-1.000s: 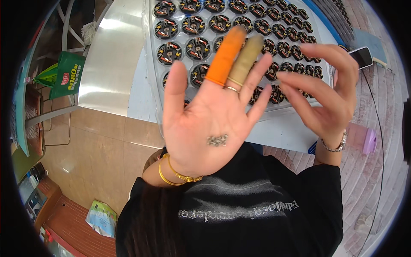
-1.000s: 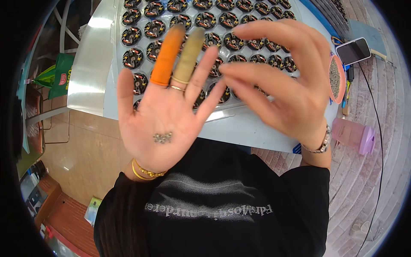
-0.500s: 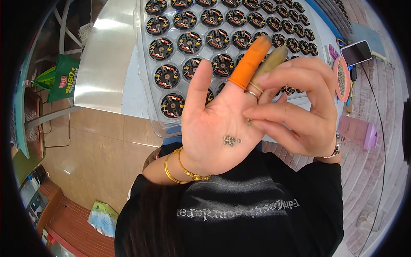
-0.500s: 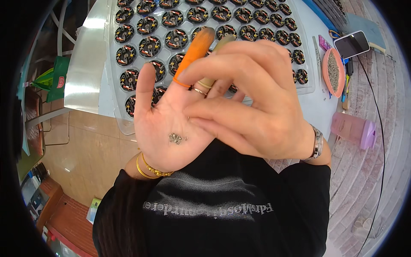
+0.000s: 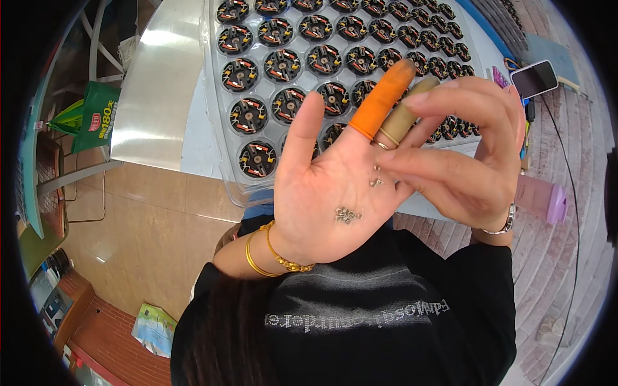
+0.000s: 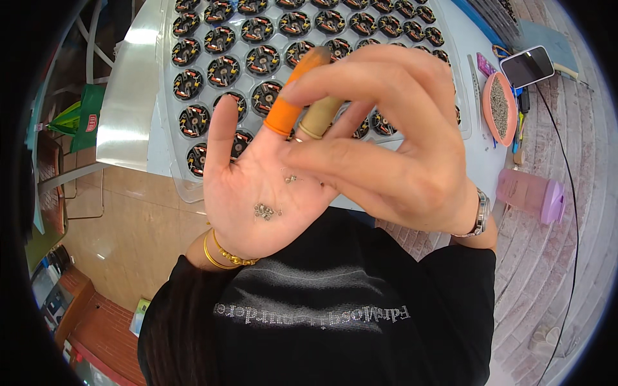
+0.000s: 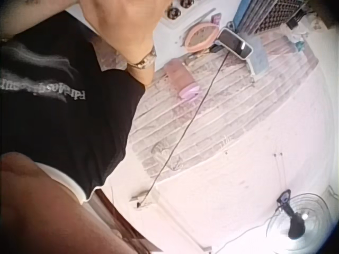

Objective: Placing small metal components into a grid of circular slots on an assembly tray.

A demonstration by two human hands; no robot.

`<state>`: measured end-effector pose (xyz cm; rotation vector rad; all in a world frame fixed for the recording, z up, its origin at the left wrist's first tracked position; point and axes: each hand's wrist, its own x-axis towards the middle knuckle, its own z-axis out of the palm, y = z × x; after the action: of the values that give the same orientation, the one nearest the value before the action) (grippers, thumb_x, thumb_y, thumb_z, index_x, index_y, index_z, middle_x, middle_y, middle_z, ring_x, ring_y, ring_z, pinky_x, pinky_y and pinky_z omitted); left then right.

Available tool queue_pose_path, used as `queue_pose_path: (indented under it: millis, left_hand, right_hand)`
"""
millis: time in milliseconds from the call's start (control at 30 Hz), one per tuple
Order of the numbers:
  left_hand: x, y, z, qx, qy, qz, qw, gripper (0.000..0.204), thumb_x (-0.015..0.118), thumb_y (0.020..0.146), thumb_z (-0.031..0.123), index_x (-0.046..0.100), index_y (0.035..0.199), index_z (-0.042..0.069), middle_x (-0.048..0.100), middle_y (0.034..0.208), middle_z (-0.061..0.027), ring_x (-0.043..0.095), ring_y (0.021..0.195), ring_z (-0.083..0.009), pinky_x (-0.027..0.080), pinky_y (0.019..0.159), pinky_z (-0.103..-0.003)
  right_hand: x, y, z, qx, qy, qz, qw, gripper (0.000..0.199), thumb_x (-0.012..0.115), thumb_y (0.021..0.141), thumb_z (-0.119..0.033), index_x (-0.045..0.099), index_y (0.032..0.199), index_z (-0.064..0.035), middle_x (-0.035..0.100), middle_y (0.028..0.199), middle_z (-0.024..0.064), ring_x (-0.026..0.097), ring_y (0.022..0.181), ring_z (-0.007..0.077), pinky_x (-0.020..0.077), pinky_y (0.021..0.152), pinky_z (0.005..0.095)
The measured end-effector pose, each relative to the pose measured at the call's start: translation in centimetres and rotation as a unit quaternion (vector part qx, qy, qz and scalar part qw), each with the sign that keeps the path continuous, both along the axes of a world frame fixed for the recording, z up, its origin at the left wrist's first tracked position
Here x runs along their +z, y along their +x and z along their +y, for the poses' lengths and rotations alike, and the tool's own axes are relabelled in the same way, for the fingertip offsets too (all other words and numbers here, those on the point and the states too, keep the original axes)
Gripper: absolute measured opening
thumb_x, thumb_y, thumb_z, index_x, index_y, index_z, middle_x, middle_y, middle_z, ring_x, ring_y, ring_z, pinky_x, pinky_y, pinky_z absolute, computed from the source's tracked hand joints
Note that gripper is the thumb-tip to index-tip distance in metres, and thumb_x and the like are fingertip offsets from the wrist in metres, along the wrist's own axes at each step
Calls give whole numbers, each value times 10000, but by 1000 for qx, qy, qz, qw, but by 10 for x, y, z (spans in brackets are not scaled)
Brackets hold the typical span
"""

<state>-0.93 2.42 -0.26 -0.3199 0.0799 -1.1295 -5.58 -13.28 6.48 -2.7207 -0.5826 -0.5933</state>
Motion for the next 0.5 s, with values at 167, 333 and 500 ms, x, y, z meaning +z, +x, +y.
queue_pose_path:
  millis: [167, 333, 500]
  left_hand:
    - [1, -3, 1, 7, 23, -32, 999, 785, 236, 983, 641, 72, 1589, 171, 197, 1629, -64, 93, 1518, -257, 106, 1207, -471]
    - [-2, -10, -1, 25, 24, -30, 999, 788, 219, 986, 642, 59, 1589, 161, 174, 1633, -75, 91, 1519, -257, 87, 1213, -471]
    - [-5, -16, -4, 15, 40, -51, 998, 789, 171, 993, 641, 48, 1587, 136, 123, 1641, -88, 85, 1520, -250, 78, 1219, -462]
  right_hand:
    - [0, 1, 4, -7, 5, 42, 999, 298, 821, 540, -161, 786, 836, -183, 649, 1127, 49, 557, 1036, 270, 457, 896, 402]
    - [-1, -5, 9, -15, 18, 64, 998, 284, 817, 508, -122, 761, 786, -151, 650, 1118, 57, 550, 1048, 279, 451, 896, 402]
    - [2, -4, 10, -37, 27, 53, 998, 265, 810, 480, -113, 729, 730, -148, 652, 1103, 53, 556, 1040, 279, 441, 901, 407]
